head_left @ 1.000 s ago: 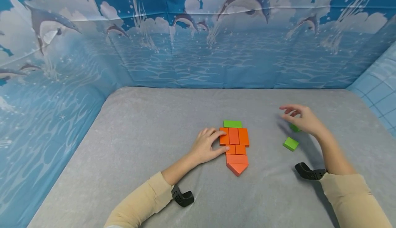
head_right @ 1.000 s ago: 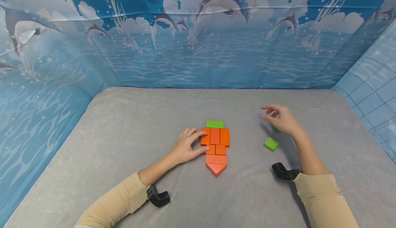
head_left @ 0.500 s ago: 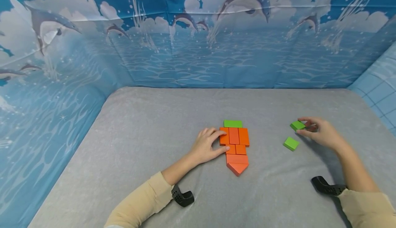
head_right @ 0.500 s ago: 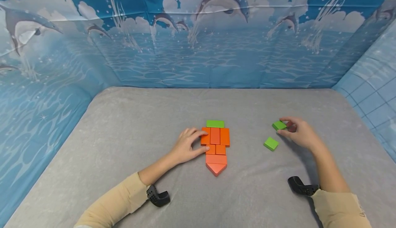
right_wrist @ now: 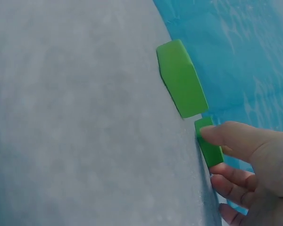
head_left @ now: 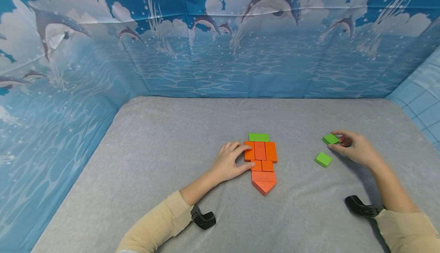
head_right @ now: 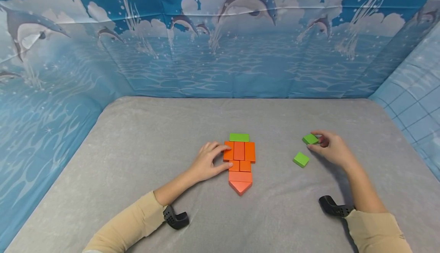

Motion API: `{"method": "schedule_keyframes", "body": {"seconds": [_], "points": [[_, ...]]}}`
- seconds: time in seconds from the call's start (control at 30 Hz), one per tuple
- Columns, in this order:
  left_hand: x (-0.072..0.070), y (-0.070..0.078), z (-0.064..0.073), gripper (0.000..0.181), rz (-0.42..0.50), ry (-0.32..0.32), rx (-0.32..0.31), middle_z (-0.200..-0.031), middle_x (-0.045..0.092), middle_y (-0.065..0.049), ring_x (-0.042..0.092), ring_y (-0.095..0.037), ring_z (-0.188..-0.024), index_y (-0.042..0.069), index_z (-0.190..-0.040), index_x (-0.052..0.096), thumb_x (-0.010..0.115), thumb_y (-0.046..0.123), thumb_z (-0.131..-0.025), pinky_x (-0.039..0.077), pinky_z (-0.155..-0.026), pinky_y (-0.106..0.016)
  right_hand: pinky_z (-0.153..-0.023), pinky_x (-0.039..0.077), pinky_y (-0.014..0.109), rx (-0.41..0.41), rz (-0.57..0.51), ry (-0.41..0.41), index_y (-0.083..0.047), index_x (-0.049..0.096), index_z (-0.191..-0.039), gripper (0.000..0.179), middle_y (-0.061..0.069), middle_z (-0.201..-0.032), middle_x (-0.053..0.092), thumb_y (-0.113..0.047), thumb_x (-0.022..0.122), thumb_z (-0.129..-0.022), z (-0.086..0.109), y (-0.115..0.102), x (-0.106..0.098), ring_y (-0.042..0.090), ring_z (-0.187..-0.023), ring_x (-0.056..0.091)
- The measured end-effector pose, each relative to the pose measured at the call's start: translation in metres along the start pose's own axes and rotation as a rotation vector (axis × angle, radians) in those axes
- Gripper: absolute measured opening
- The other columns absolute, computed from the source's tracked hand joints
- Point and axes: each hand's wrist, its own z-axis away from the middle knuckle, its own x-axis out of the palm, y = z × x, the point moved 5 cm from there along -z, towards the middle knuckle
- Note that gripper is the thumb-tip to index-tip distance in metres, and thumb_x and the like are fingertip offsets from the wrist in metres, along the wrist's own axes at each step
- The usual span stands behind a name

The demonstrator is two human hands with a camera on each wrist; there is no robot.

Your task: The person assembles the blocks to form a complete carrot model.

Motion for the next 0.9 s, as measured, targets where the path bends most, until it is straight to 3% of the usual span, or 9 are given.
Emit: {"method": "schedule_keyframes", "body": {"seconds": [0.2, 0.43, 0.67, 0.9], "points": [[0.0, 0.0, 0.0, 0.047, -0.01, -0.004, -0.005, -0.111, 0.053, 0.0, 0.045, -0.015, -0.098, 0.019, -0.121, 0.056, 0.062, 0.046, -0.083, 0.036, -0.088, -0.034, -0.066, 0.044, 0.045, -0.021, -0.017, -0.05, 0.007, 0.049, -0.122, 0.05, 0.025, -0.096, 0.056, -0.023, 0.064, -0.086, -0.006, -0.017, -0.003, 0.037, -0.087, 0.053], [0.001, 0.0, -0.001, 0.048, -0.016, -0.013, -0.01, -0.112, 0.053, 0.001, 0.044, -0.015, -0.098, 0.02, -0.122, 0.056, 0.061, 0.047, -0.083, 0.035, -0.089, -0.034, -0.069, 0.043, 0.048, -0.1, -0.015, -0.114, 0.004, 0.049, -0.125, 0.051, 0.026, -0.104, 0.055, -0.025, 0.064, -0.086, -0.026, -0.059, 0.0, 0.036, -0.091, 0.053], [0.001, -0.001, -0.001, 0.048, -0.019, -0.013, -0.009, -0.112, 0.052, 0.001, 0.044, -0.015, -0.099, 0.02, -0.122, 0.056, 0.06, 0.048, -0.083, 0.035, -0.089, -0.034, -0.069, 0.043, 0.043, -0.179, -0.054, -0.139, 0.004, 0.052, -0.122, 0.045, 0.022, -0.1, 0.056, -0.016, 0.066, -0.084, -0.045, -0.095, 0.025, 0.032, -0.087, 0.052], [0.0, 0.0, -0.001, 0.048, -0.016, -0.011, -0.011, -0.112, 0.052, 0.0, 0.044, -0.015, -0.1, 0.02, -0.122, 0.056, 0.06, 0.047, -0.083, 0.035, -0.09, -0.035, -0.069, 0.043, 0.042, -0.236, -0.075, -0.156, 0.005, 0.054, -0.12, 0.043, 0.021, -0.099, 0.056, -0.013, 0.067, -0.083, -0.058, -0.116, 0.049, 0.03, -0.085, 0.052]]}}
